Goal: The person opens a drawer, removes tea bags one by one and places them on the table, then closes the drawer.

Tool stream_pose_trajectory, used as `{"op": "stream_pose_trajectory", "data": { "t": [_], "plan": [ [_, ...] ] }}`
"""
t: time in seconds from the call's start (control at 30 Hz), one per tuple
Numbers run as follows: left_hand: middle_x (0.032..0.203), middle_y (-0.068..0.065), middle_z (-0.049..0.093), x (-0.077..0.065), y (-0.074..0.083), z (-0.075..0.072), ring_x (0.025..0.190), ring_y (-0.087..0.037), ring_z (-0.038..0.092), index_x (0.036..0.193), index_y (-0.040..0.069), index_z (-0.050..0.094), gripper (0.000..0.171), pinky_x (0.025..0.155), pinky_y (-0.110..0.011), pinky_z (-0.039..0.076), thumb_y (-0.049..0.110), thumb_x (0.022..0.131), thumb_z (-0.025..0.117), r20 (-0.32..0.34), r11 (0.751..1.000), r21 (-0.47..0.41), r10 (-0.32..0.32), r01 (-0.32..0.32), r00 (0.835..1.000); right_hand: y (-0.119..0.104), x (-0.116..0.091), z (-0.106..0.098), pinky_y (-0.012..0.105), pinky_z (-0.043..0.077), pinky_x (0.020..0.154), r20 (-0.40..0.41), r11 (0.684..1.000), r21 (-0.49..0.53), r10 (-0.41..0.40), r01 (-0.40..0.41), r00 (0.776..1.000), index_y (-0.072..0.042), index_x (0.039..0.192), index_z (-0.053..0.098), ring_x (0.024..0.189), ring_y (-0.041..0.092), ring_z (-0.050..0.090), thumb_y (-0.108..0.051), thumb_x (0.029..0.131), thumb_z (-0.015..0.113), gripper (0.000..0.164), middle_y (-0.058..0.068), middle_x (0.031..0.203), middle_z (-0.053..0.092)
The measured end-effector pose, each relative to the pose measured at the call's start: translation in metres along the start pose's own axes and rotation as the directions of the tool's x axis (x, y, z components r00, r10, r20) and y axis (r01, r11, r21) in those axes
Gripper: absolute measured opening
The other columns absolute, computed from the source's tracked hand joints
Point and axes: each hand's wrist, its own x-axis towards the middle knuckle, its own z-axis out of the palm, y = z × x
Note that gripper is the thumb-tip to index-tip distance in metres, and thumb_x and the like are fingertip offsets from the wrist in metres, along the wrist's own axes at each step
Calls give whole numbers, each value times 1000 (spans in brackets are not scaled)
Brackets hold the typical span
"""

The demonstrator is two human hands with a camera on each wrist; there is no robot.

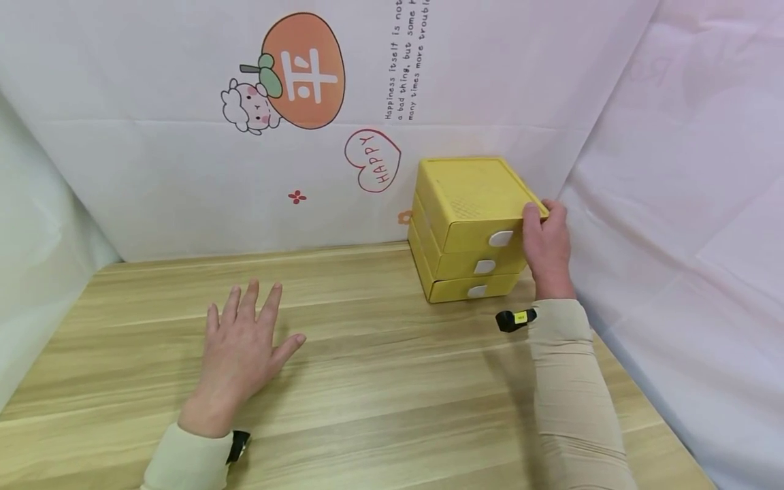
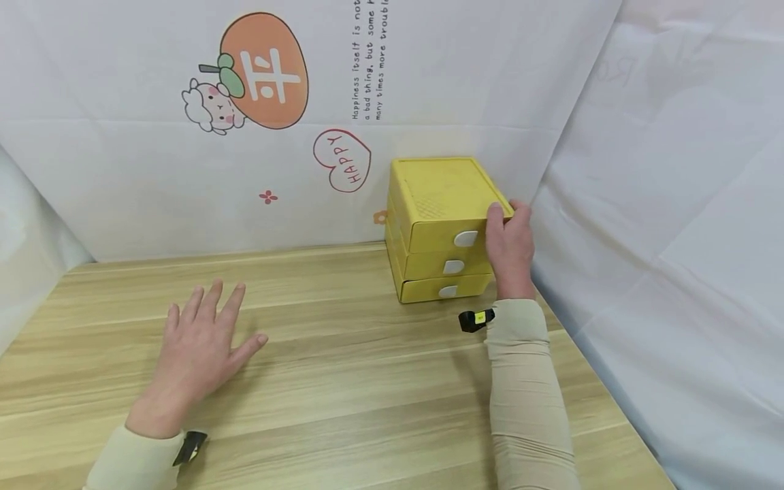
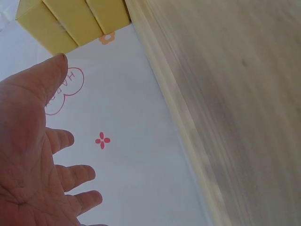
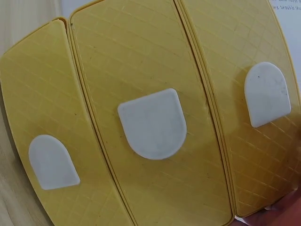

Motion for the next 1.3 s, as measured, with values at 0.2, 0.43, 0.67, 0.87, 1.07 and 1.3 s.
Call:
{"op": "stream_pose_trajectory", "data": {
  "t": [0.2,0.43,0.67,0.87,1.07,1.3],
  "plan": [
    [163,-32,32,0,1,0,149,-56,26,162,10,35,90,115,-78,16,61,95,65,-19,1000,4,11,-11,1000,-1,-3,-2,50,35,113,-5,1000,-17,7,-7,1000,-11,157,35,127,35,46,-59,100,34,75,19,149,49],
    [161,-32,35,-1,3,0,147,-56,29,161,9,38,88,114,-78,19,59,94,67,-43,1000,3,24,-24,999,0,-4,-2,47,38,105,9,1000,0,-8,8,1000,-9,151,44,120,34,48,-55,99,37,70,16,143,52],
    [159,-32,37,0,4,0,146,-56,31,160,8,40,85,114,-76,22,56,95,67,-59,999,-16,33,-34,998,-2,-7,0,48,38,104,10,1000,-12,-23,23,1000,-8,150,45,119,35,49,-53,99,38,69,17,143,53],
    [159,-32,39,1,6,-1,146,-55,33,159,6,41,83,114,-76,24,54,97,67,-59,999,-30,40,-41,997,-5,-12,1,47,38,101,9,999,-30,-33,33,999,-7,148,46,116,35,49,-52,99,38,67,18,139,54],
    [160,-32,38,2,9,-3,146,-55,33,159,6,40,81,115,-74,26,51,98,67,-44,998,-55,23,-26,999,-7,-15,4,47,39,100,4,998,-39,-52,52,999,-6,145,47,114,36,50,-51,99,39,65,19,136,55],
    [159,-32,38,2,12,-2,144,-55,36,158,3,41,81,114,-70,31,47,97,69,-59,996,-77,32,-36,998,-10,-21,9,48,40,100,16,996,-62,-61,62,998,-7,146,47,113,35,51,-52,99,38,65,18,135,56]
  ]
}}
